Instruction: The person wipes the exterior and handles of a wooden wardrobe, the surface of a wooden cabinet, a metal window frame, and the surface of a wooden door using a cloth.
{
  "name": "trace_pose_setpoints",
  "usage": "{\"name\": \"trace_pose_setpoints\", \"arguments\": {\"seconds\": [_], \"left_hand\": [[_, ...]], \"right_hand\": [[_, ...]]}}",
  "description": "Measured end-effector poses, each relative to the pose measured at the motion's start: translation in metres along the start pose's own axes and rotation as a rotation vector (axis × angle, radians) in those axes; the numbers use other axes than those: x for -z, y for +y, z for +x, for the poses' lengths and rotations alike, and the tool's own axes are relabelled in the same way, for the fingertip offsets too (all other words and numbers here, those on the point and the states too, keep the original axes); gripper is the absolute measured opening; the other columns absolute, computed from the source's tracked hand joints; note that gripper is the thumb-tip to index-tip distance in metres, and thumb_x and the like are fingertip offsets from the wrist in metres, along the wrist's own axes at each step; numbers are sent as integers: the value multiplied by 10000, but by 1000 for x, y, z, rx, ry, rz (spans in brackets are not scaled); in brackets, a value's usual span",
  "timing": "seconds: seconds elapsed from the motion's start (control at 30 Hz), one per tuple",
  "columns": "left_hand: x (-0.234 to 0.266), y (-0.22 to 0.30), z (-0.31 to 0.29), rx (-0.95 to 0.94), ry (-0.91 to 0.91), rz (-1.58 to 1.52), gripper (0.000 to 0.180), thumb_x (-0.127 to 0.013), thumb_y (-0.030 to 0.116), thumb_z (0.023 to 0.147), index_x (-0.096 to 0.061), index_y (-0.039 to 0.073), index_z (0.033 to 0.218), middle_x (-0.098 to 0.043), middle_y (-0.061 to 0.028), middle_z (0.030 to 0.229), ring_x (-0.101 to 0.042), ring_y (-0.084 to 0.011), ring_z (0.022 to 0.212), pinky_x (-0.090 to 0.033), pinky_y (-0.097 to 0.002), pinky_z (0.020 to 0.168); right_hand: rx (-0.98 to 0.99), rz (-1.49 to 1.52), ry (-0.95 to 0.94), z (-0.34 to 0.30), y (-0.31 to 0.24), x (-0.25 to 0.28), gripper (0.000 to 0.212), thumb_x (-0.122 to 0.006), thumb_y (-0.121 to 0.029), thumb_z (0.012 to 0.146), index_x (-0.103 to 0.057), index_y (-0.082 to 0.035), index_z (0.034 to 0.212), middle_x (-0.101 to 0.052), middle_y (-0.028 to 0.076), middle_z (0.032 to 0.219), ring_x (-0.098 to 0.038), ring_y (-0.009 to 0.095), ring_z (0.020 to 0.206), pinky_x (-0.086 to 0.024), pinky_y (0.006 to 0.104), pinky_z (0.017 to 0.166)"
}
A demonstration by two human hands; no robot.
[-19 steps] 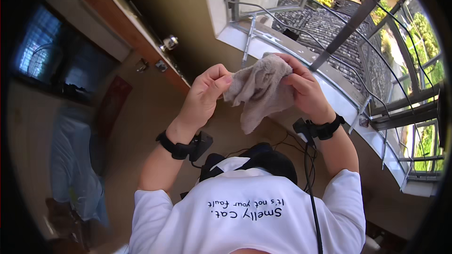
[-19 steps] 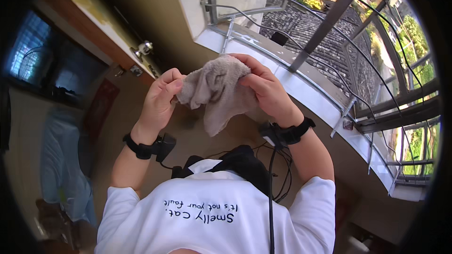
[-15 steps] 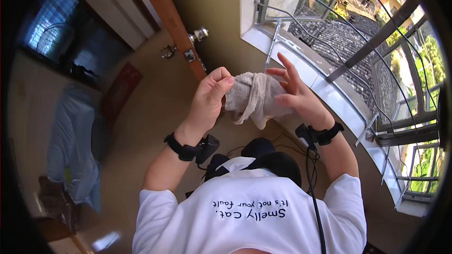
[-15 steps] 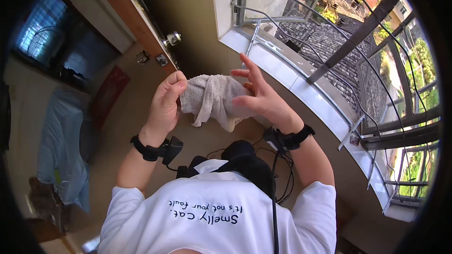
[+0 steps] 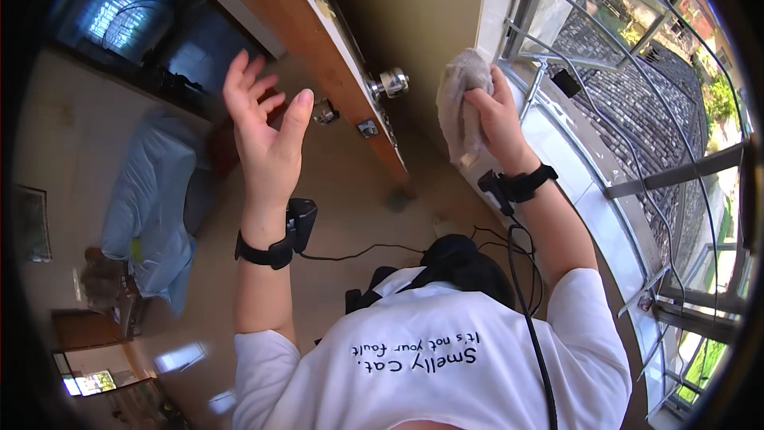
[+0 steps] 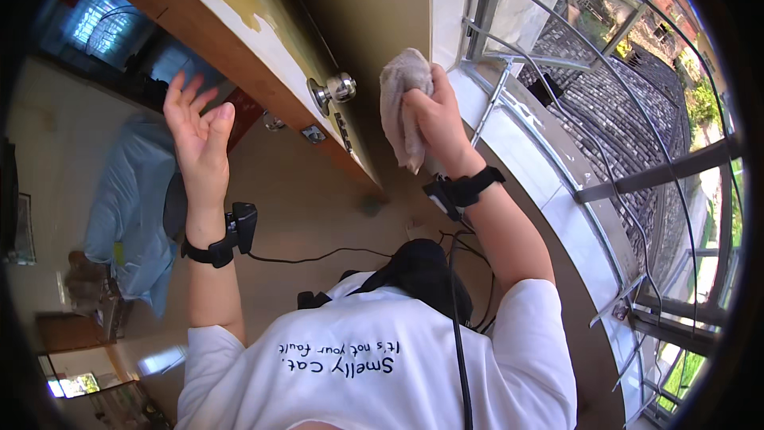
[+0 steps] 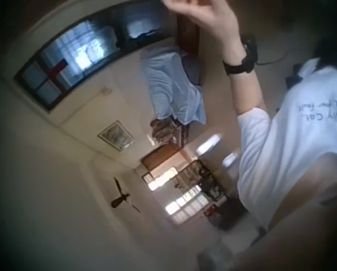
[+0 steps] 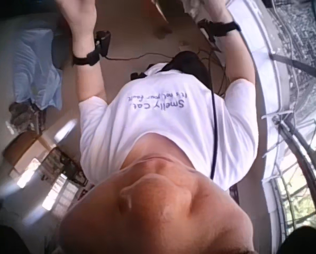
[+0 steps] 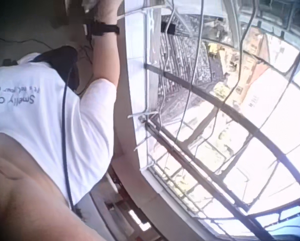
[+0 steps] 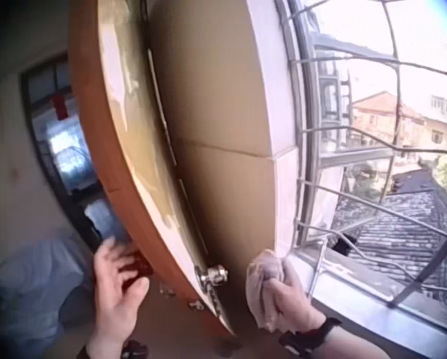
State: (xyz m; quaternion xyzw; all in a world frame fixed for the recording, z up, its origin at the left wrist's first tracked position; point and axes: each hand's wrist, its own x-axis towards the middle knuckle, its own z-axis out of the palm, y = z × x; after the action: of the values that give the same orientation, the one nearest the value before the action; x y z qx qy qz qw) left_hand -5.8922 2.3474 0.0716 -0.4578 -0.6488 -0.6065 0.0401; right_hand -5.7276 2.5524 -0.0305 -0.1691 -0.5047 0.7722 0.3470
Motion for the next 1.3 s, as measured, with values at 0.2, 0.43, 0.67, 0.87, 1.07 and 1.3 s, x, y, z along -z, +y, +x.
{"name": "trace_pose_setpoints", "arguments": {"seconds": [0.2,0.43,0.67,0.87,1.07,1.3], "left_hand": [[-53,-5,51,-95,163,-26,610,-620,108,829,-258,-38,1298,-398,-138,1259,-412,-205,1132,-311,-342,989],[-64,-20,44,-90,399,46,488,-569,58,821,-348,-28,1248,-455,-115,1220,-457,-173,1092,-344,-322,965],[-73,-29,46,-143,490,108,496,-586,47,806,-363,2,1247,-476,-97,1202,-473,-171,1082,-362,-324,956],[-72,-30,45,-133,514,124,487,-596,69,809,-377,8,1239,-483,-94,1200,-480,-160,1075,-369,-315,947],[-82,-17,47,-147,507,102,496,-620,115,807,-383,-4,1226,-479,-92,1201,-468,-149,1074,-350,-316,954],[-63,-16,32,-99,313,211,587,-581,262,875,-284,-16,1297,-419,-143,1258,-422,-202,1138,-316,-335,978]], "right_hand": [[820,-1074,-172,60,67,-52,241,-631,-176,767,-610,-99,995,-547,105,1122,-512,313,1027,-456,395,782],[41,-785,-333,109,53,-54,195,-564,-200,765,-647,-24,780,-634,155,730,-596,336,641,-502,354,610],[-566,-252,-552,152,94,-26,266,-547,-203,821,-639,43,780,-605,50,662,-551,109,603,-457,281,571],[-362,-118,-355,152,96,0,269,-500,-217,884,-610,21,942,-606,67,737,-547,124,630,-457,274,580],[378,-660,-441,111,60,-24,259,-535,-223,834,-618,5,926,-599,152,848,-574,334,763,-472,349,668],[-444,-216,-445,129,26,24,283,-472,-220,902,-593,16,1003,-641,120,899,-614,203,797,-486,310,708]]}}
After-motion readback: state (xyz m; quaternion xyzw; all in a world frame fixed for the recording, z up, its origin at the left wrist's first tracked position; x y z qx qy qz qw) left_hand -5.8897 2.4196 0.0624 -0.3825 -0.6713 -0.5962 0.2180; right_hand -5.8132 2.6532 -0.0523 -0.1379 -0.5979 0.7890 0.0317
